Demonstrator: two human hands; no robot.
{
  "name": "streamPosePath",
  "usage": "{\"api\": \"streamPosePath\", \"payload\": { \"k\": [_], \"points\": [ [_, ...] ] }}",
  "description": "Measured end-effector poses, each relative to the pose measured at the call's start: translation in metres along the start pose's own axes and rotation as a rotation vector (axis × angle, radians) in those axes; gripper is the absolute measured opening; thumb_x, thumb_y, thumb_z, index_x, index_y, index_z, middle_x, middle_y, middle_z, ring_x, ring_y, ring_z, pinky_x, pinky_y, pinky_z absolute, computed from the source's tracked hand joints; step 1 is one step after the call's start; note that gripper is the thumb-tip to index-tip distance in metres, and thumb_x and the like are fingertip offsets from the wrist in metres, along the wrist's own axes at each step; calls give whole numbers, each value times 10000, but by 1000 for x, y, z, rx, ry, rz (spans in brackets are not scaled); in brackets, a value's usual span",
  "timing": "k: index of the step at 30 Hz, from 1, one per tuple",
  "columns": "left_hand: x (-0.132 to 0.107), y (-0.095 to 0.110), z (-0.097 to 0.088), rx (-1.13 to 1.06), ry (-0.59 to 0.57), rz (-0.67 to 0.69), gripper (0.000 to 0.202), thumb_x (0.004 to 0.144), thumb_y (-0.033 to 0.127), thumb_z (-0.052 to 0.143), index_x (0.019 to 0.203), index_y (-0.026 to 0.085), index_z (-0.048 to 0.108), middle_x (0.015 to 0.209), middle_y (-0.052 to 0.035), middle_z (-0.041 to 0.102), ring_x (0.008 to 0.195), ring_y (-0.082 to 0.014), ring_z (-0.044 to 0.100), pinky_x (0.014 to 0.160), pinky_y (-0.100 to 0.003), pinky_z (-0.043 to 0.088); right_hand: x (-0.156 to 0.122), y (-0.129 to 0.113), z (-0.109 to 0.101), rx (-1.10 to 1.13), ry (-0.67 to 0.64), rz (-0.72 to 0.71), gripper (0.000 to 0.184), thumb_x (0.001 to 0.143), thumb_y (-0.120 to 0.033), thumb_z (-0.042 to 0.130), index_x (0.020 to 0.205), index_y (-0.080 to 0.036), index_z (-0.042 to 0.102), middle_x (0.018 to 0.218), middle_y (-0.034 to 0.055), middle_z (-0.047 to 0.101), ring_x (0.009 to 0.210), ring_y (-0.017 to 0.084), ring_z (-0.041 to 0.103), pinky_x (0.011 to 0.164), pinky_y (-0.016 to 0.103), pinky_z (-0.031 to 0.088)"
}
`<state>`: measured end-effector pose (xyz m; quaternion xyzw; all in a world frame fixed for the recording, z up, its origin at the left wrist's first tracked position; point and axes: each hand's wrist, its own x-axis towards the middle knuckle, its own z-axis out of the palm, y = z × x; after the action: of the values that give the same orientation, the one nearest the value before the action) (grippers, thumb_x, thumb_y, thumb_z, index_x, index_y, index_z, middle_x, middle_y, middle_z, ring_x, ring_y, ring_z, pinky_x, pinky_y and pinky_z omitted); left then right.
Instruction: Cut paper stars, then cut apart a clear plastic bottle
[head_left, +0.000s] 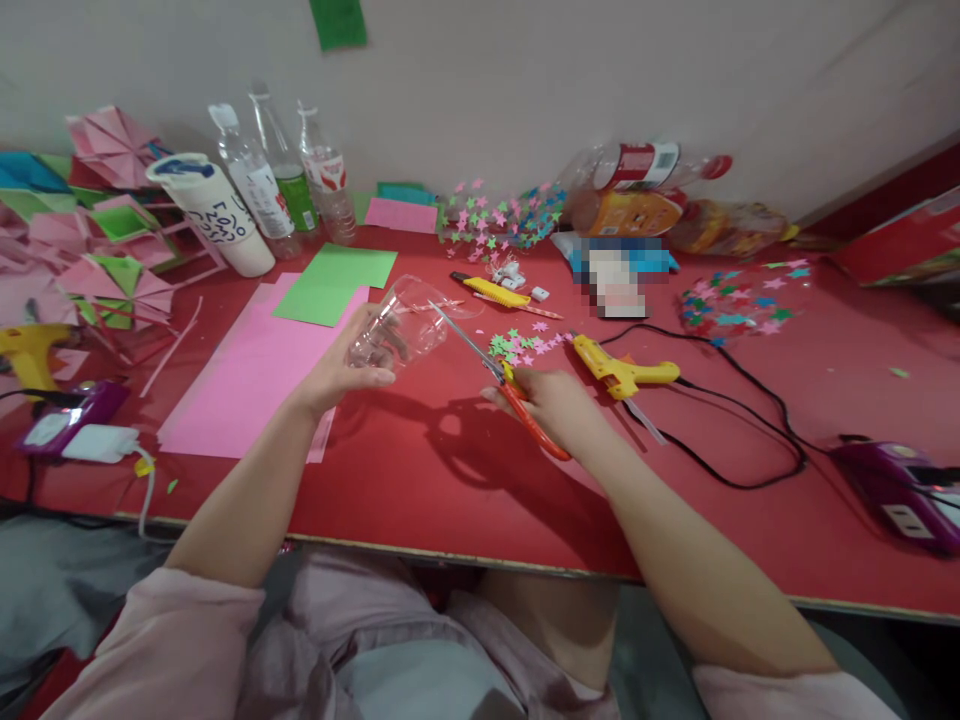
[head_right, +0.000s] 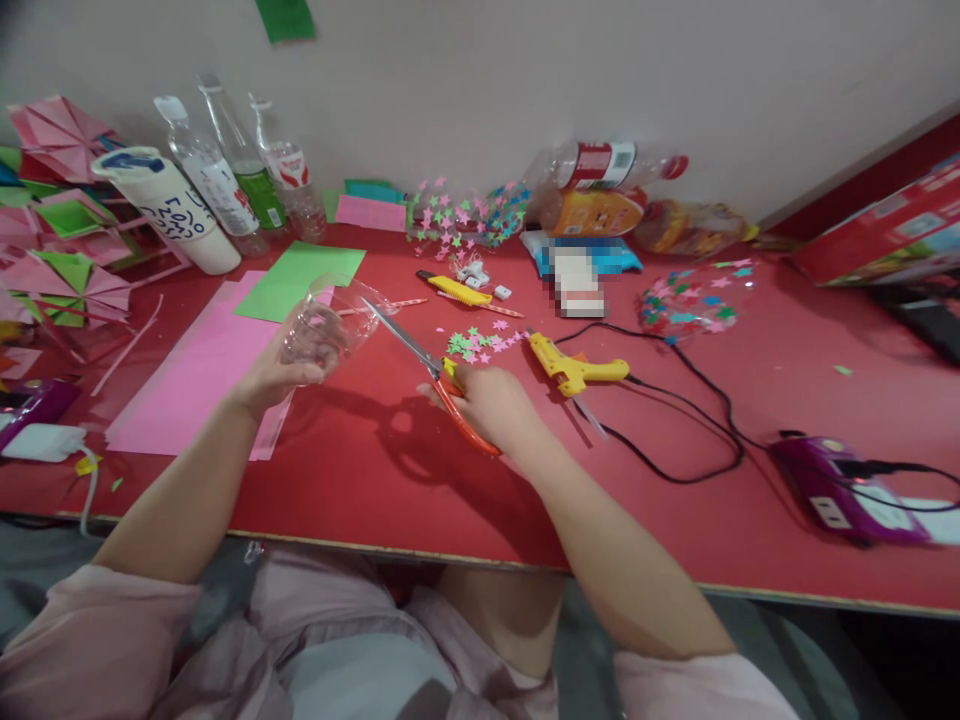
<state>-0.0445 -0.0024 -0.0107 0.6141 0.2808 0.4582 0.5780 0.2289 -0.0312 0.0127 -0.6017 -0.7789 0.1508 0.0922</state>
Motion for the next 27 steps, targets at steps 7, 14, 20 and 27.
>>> {"api": "streamPosePath", "payload": {
  "k": [7,14,20,27],
  "points": [
    [1,2,-1,-49,-33,-20,537,615,263,766,1069,245,480,884,-18,631,546,-56,453,474,-219,303,1,0,1,23,-19,-9,538,838,-717,322,605,-233,360,519,5,413,504,138,341,522,274,270],
    [1,-3,-4,-76,-76,-31,532,614,278,763,1072,243,495,905,-34,641,561,-65,470,465,-219,290,1,1,-2,-66,-11,-12,526,827,-720,335,609,-241,348,522,10,423,508,154,376,518,274,257],
    [1,-2,-3,-70,-90,-30,514,634,274,751,1072,250,483,903,-32,644,549,-61,462,462,-219,298,0,1,-1,37,-46,-13,534,820,-726,355,604,-238,327,524,-2,423,489,137,338,518,269,275],
    [0,3,2,-48,-56,-72,502,620,259,753,1035,238,472,869,-18,629,513,-46,434,440,-213,264,1,3,0,5,-12,-12,531,834,-709,359,595,-235,354,522,10,444,494,143,366,513,271,271]
  ]
}}
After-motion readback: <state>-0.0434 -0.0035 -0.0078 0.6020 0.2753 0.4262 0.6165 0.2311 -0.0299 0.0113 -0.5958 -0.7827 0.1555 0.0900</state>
